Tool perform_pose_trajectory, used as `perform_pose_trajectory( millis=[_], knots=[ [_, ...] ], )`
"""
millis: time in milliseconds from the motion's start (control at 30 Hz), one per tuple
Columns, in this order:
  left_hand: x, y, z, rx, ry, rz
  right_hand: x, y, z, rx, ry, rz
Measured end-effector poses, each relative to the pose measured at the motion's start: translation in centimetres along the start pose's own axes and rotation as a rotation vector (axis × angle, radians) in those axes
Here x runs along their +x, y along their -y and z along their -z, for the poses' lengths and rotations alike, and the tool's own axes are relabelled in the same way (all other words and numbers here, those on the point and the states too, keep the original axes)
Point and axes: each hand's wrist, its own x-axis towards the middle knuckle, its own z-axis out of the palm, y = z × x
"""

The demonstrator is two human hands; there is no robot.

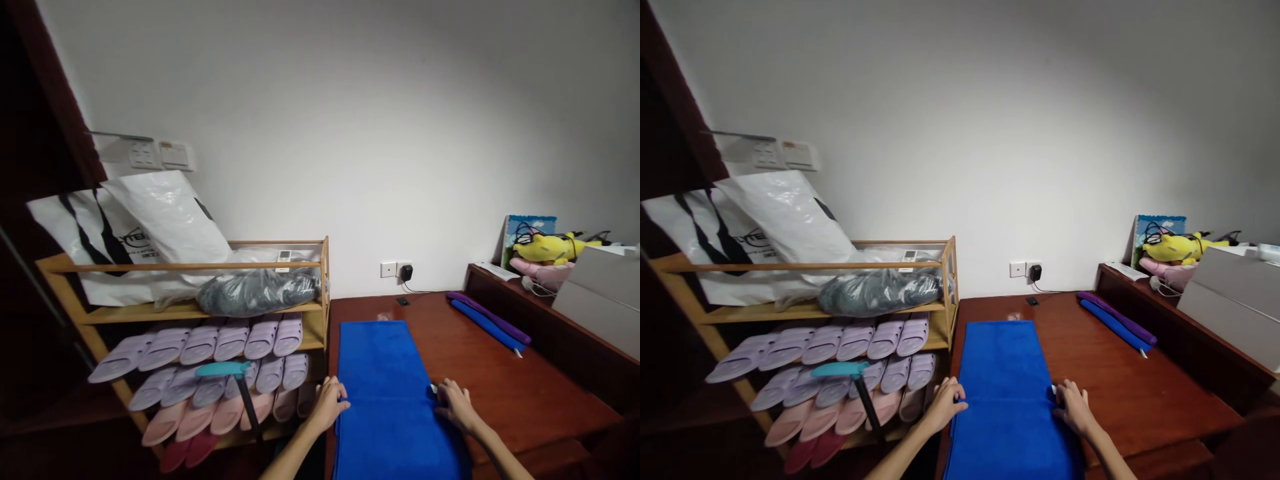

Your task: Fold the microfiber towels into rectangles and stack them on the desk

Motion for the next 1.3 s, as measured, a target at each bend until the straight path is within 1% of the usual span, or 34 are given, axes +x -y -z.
perform_pose_trajectory(
  millis=[100, 167, 267, 367, 400, 467, 567, 633, 767, 900, 967, 1067, 1167, 1233, 1300],
  knots=[
    [-0.3, 0.1, 1.4, -0.109, 0.032, -0.033, -0.4, 0.4, 1.0, 0.065, 0.024, 0.063],
    [-0.6, -0.1, 2.6, -0.199, 0.081, -0.068, -0.7, 0.7, 2.2, 0.158, 0.032, 0.089],
    [-0.9, -0.7, 4.8, -0.310, 0.157, -0.100, -1.2, 1.4, 5.0, 0.301, 0.040, 0.094],
    [-1.6, -1.9, 7.7, -0.373, 0.185, -0.142, -2.1, 2.3, 8.4, 0.293, 0.096, 0.122],
    [-1.9, -2.4, 8.8, -0.388, 0.181, -0.161, -2.5, 2.6, 9.6, 0.268, 0.097, 0.139],
    [-2.6, -3.5, 10.9, -0.409, 0.137, -0.199, -3.3, 3.4, 11.8, 0.212, 0.053, 0.180],
    [-3.3, -5.2, 13.7, -0.411, 0.018, -0.241, -4.1, 4.5, 14.7, 0.129, -0.058, 0.230],
    [-3.3, -6.1, 15.0, -0.397, -0.027, -0.262, -4.2, 5.3, 16.4, 0.095, -0.114, 0.260],
    [-2.9, -7.0, 16.9, -0.337, -0.058, -0.319, -4.1, 6.8, 19.0, 0.077, -0.176, 0.294],
    [-2.7, -7.7, 18.7, -0.267, -0.059, -0.347, -4.0, 8.2, 20.9, 0.089, -0.219, 0.326],
    [-2.6, -8.0, 19.6, -0.225, -0.050, -0.345, -3.9, 8.6, 21.5, 0.088, -0.228, 0.319],
    [-2.4, -8.3, 20.7, -0.184, -0.037, -0.361, -3.7, 8.8, 22.0, 0.080, -0.218, 0.265],
    [-2.3, -8.5, 21.6, -0.151, -0.021, -0.393, -3.6, 8.7, 22.3, 0.073, -0.249, 0.216],
    [-2.2, -8.6, 22.0, -0.117, -0.011, -0.405, -3.5, 8.7, 22.5, 0.078, -0.271, 0.206],
    [-1.9, -8.7, 22.4, -0.092, -0.006, -0.415, -3.2, 8.7, 22.8, 0.094, -0.264, 0.208]
  ],
)
